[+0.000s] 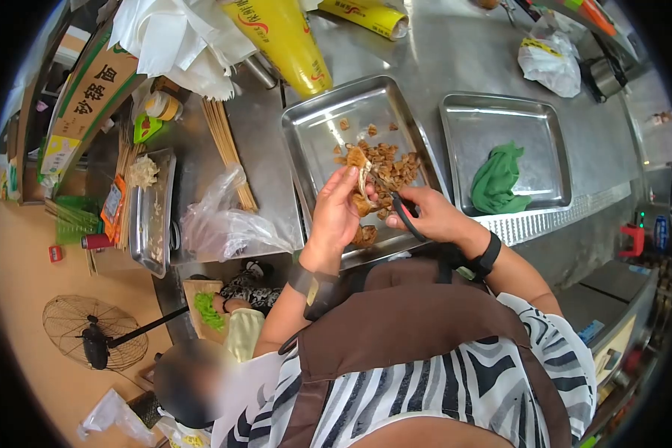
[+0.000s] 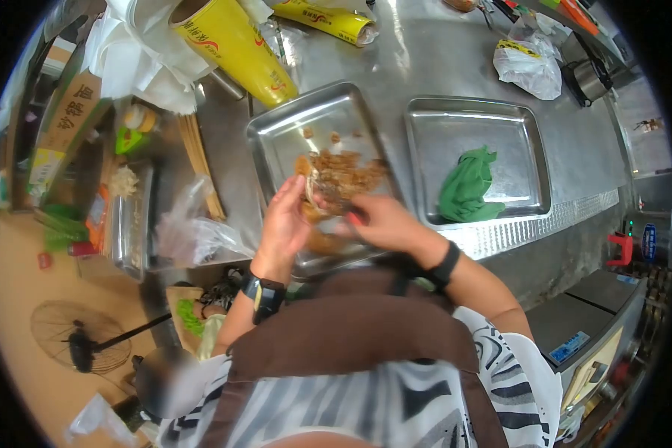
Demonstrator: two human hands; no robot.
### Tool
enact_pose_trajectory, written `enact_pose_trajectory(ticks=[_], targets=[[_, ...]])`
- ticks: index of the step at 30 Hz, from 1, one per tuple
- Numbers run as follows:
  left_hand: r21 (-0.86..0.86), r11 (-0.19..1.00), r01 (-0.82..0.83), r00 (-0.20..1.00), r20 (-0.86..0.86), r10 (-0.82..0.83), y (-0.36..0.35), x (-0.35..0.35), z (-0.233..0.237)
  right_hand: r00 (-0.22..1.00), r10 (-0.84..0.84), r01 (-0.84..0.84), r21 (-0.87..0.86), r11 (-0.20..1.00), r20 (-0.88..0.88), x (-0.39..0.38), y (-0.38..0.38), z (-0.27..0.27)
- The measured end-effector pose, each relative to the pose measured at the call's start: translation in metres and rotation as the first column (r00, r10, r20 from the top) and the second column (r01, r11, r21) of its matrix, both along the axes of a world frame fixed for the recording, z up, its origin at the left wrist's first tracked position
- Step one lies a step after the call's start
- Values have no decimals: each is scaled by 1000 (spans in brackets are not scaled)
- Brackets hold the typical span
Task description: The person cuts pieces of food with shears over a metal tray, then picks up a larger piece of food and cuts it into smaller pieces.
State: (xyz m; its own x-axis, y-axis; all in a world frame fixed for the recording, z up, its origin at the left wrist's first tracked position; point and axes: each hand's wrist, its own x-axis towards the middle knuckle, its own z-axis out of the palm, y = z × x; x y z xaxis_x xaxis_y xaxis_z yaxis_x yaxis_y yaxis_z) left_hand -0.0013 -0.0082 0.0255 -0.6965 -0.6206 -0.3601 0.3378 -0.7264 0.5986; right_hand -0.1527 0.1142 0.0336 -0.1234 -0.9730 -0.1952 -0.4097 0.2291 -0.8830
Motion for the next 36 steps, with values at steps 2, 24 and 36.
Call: enact_pose_trajectory(ticks=[2, 24, 36], targets=[[-11, 1000, 15, 1000, 24, -14, 2, -2, 0, 999, -31, 30, -15, 999, -23, 0, -2, 3], [-65, 997, 46, 980, 199, -32, 5, -4, 5, 994, -101, 100, -18, 995, -48, 6, 2, 7], [-68, 986, 151, 965, 226, -133, 10, 1, 0, 991, -127, 127, -21, 992, -50, 0, 7, -2]])
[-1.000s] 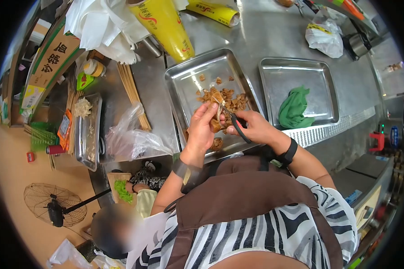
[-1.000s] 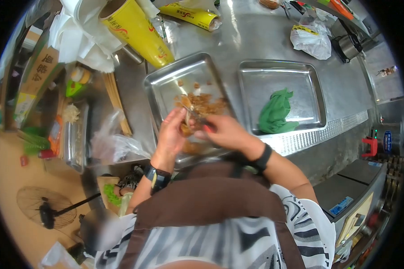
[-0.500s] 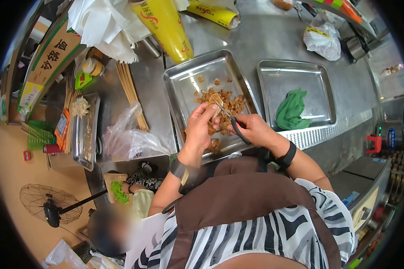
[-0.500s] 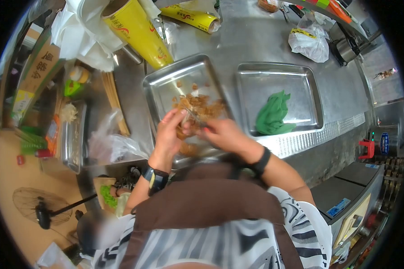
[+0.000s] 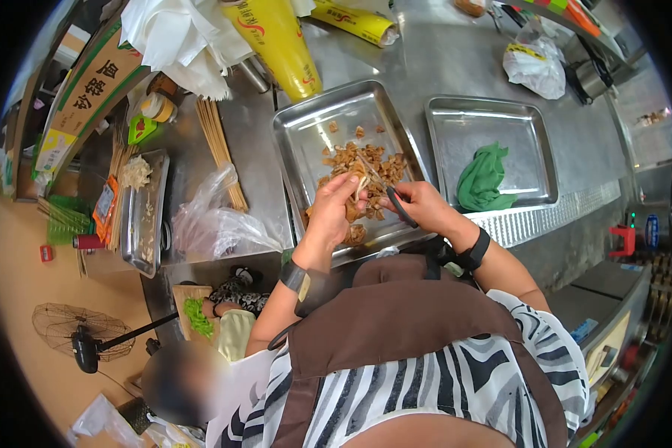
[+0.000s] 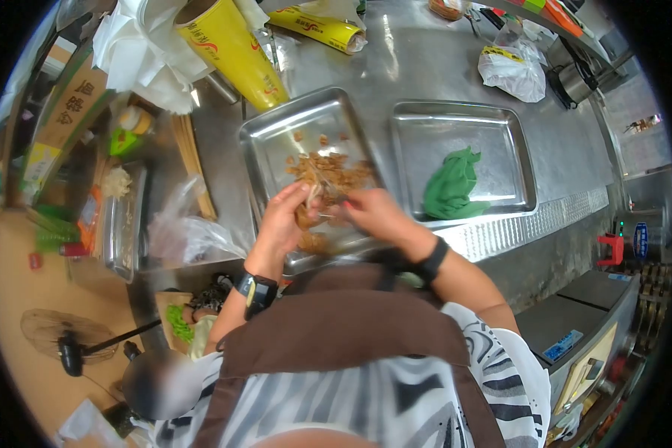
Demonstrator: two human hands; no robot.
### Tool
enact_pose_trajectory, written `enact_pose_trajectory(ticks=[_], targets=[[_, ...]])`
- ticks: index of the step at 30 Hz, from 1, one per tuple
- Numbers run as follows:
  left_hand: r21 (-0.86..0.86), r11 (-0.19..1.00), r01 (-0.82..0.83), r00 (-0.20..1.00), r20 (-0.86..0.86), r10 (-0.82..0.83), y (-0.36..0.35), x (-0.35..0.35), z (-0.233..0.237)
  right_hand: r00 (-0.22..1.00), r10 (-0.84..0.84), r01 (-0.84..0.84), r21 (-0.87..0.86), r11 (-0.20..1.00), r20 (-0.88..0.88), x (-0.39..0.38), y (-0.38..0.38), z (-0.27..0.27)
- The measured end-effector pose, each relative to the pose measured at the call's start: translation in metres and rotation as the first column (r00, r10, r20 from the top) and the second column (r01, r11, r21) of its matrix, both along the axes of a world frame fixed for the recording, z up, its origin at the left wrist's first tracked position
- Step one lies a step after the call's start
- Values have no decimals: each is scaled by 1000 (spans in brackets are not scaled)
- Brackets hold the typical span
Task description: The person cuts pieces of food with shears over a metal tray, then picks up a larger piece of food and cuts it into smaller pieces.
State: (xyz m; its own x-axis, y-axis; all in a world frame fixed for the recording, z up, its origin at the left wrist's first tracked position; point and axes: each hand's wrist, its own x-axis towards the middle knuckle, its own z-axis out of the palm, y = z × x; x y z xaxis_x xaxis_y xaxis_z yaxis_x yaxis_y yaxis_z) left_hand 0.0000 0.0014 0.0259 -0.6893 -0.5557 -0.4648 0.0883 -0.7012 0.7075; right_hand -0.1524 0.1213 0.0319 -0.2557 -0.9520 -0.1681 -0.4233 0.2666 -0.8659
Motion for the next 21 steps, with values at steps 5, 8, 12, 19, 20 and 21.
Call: enact_pose_trajectory(ticks=[5, 8, 12, 19, 20, 21], targets=[[-34, 994, -108, 992, -69, 105, 0, -1, -4, 993, -21, 15, 53, 998, 117, -3, 6, 9], [-53, 988, -145, 986, -95, 139, -1, -1, -4, 997, 73, -74, 70, 995, 20, -2, 11, 5], [-36, 985, -170, 980, -112, 165, 3, -6, -4, 995, 90, -92, 83, 992, 35, 1, 8, -3], [-49, 984, -170, 981, -107, 164, 10, -13, -7, 994, 44, -49, 40, 998, 102, 5, 0, 9], [-48, 984, -171, 981, -107, 165, 10, -14, -7, 992, 36, -42, 42, 998, 124, 5, 0, 9], [-58, 983, -176, 979, -114, 169, 10, -14, -8, 992, 36, -42, 44, 998, 124, 6, -1, 7]])
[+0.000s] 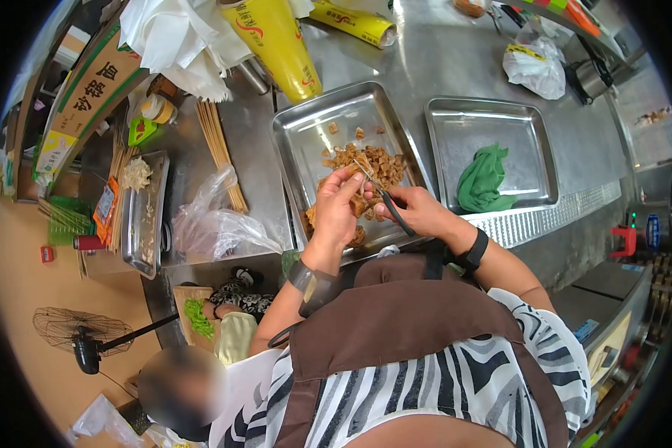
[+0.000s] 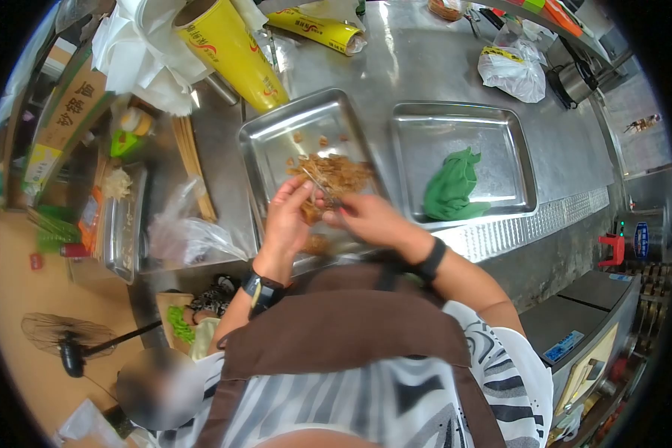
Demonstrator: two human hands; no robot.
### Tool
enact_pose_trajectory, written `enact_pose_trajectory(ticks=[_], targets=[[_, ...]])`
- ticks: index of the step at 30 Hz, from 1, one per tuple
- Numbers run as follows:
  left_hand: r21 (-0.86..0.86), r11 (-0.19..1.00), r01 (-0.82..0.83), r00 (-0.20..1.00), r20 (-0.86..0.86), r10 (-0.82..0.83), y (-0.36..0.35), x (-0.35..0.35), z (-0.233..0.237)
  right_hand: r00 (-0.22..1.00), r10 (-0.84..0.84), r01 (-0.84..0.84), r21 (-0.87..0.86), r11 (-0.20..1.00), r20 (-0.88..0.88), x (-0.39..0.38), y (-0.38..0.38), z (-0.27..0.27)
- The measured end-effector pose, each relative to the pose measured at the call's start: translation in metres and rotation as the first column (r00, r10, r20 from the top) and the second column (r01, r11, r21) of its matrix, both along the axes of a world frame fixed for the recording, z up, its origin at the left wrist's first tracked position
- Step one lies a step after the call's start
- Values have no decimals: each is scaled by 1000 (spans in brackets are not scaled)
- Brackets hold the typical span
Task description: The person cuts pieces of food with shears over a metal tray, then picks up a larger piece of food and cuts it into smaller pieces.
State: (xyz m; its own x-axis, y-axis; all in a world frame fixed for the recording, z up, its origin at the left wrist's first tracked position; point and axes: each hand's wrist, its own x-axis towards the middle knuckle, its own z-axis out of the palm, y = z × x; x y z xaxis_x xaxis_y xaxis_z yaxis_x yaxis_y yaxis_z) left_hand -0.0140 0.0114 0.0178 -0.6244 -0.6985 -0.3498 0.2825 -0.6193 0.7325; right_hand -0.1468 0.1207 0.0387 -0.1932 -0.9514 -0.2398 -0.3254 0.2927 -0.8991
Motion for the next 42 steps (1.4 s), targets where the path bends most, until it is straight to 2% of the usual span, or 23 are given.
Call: enact_pose_trajectory(ticks=[8, 15, 18, 20, 24, 26, 27, 29, 30, 32, 33, 35, 37, 40, 42], targets=[[6, 1000, 3, 1000, -5, -3, -5, 0, -1, 995, -59, 66, -103, 992, 75, 3, 0, -1], [36, 999, 31, 999, 34, -33, -3, 1, -7, 999, -47, 48, -29, 998, 21, -1, -2, -2], [58, 997, 47, 998, 41, -50, -3, 2, -10, 989, -78, 83, -35, 996, 124, -2, -2, 0], [61, 997, 51, 998, 44, -53, -3, 2, -9, 997, -30, 30, 5, 1000, -76, -8, -1, -5], [118, 993, 22, 999, 42, -27, -1, 1, -3, 997, -43, 44, 16, 999, -64, -12, 0, -20], [125, 992, 7, 999, 35, -11, 1, 0, 0, 984, -158, 162, -47, 986, 82, -11, -2, -25], [85, 995, 46, 998, 33, -49, 1, -1, 2, 984, -160, 165, -47, 985, 82, -9, -4, -23], [44, 995, 87, 995, 34, -89, 2, 0, 0, 918, -187, 245, -131, 961, 351, -5, -13, -15], [-21, 993, 116, 991, 73, -114, 3, 0, -4, 917, -189, 248, -130, 960, 352, -2, -16, -9], [-85, 985, 149, 984, 111, -139, 5, -1, -9, 826, -243, 268, 24, 963, 509, -2, -22, 4], [-70, 989, 133, 989, 74, -128, 7, -3, -8, 826, -243, 269, 24, 963, 509, -3, -23, 3], [-57, 992, 111, 993, 37, -109, 6, -1, -9, 740, -243, 276, 46, 960, 627, -3, -27, -3], [-68, 981, 184, 973, 155, -172, 1, 6, -14, 777, -212, 252, 16, 968, 592, -6, -28, -12], [-138, 964, 227, 953, 234, -191, 0, 13, -14, 843, -203, 245, -20, 969, 499, -9, -29, -9], [-86, 975, 204, 965, 187, -186, -2, 12, -16, 869, -218, 257, -30, 966, 444, -8, -30, -8]])
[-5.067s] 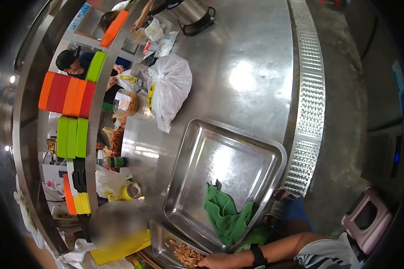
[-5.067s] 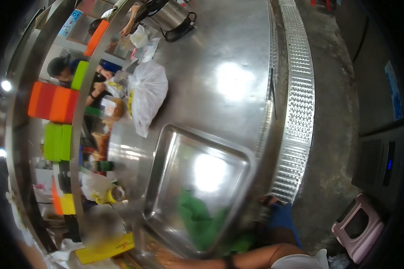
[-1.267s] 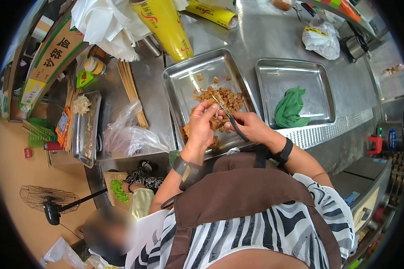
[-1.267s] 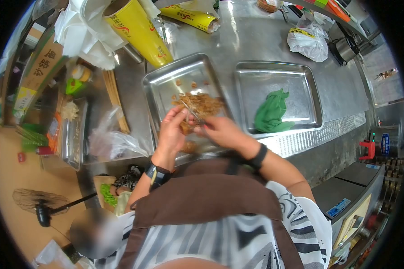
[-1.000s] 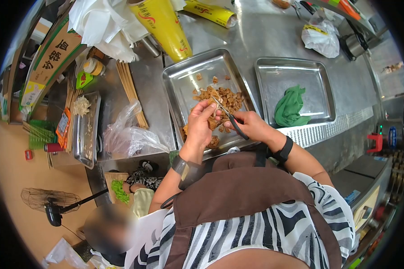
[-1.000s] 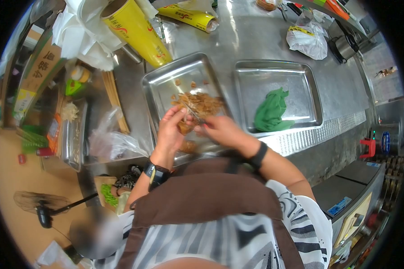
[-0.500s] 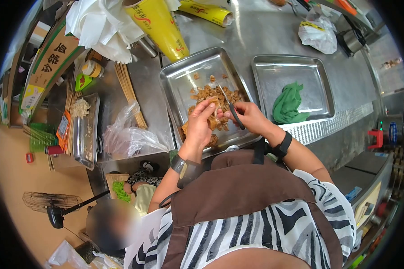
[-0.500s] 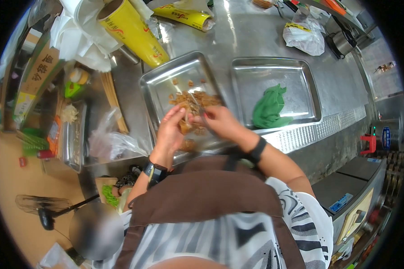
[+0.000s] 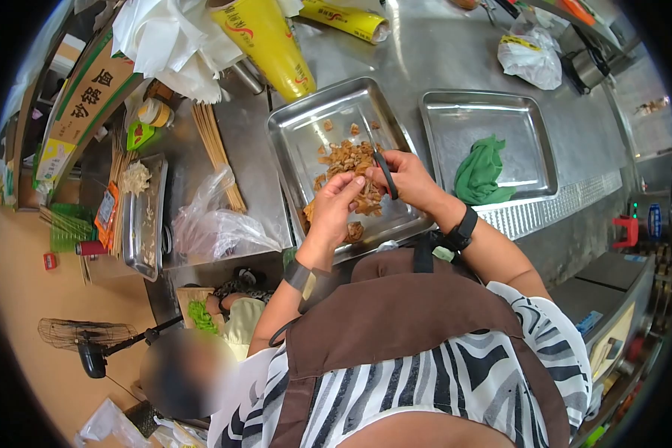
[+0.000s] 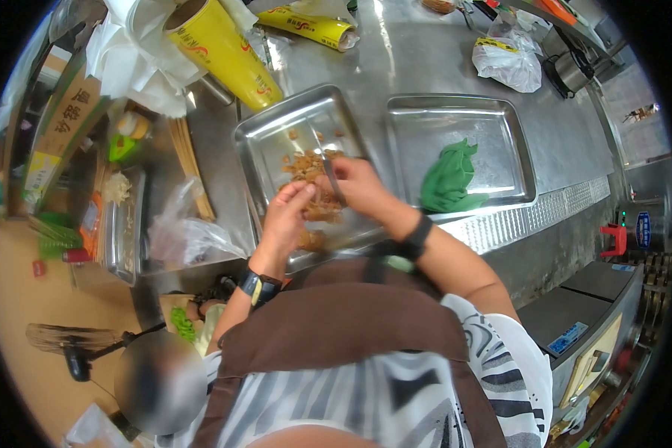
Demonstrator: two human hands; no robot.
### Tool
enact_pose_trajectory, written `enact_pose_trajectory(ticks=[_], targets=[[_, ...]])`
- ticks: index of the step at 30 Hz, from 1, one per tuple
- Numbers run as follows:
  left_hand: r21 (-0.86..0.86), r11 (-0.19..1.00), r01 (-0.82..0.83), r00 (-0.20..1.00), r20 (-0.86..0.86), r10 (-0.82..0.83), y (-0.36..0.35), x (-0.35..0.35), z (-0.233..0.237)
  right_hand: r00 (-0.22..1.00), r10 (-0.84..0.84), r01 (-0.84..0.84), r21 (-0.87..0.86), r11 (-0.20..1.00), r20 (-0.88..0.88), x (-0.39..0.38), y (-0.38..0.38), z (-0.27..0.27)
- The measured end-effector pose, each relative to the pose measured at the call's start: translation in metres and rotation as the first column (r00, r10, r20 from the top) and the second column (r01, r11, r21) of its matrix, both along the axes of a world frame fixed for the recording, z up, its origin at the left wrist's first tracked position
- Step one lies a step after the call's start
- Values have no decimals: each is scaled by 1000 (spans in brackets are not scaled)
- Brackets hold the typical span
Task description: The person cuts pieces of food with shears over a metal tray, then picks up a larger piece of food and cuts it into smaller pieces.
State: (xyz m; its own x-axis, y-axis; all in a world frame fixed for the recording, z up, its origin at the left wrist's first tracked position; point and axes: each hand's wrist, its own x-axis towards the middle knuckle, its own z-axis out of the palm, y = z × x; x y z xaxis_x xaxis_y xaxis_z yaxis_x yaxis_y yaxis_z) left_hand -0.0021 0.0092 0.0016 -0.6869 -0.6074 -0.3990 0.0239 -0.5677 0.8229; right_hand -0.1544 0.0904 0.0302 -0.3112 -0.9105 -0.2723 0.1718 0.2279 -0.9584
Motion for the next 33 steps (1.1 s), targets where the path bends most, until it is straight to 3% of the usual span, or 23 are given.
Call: enact_pose_trajectory(ticks=[3, 5, 9, 11, 12, 17, 19, 23, 26, 33], targets=[[133, 988, -80, 991, -100, 94, 0, -4, 9, 993, -45, 40, -48, 998, -107, 0, -2, -2], [210, 968, -135, 973, -157, 169, 0, -6, 16, 925, 26, -8, 49, 999, -379, -4, 6, -1], [256, 950, -181, 947, -216, 238, -6, -6, 19, 915, 115, -114, 26, 993, -386, -2, 27, 13], [252, 949, -192, 936, -243, 254, -7, -9, 21, 828, 288, -221, 192, 956, -481, -2, 33, 13], [262, 943, -206, 930, -249, 272, -6, -10, 22, 812, 294, -232, 182, 955, -505, -1, 33, 11], [260, 944, -205, 932, -243, 270, -2, -17, 16, 787, 273, -227, 152, 962, -554, 4, 27, 9], [255, 946, -199, 934, -243, 262, -1, -16, 13, 856, 210, -184, 101, 978, -472, 7, 27, 7], [232, 953, -196, 943, -222, 248, 0, -16, 17, 821, 270, -208, 177, 962, -502, 4, 26, 2], [226, 954, -196, 954, -183, 239, -1, -16, 18, 858, 191, -170, 86, 982, -476, 8, 26, 6], [189, 963, -191, 959, -173, 224, -5, -15, 19, 816, 180, -148, 102, 984, -550, 9, 27, 2]])
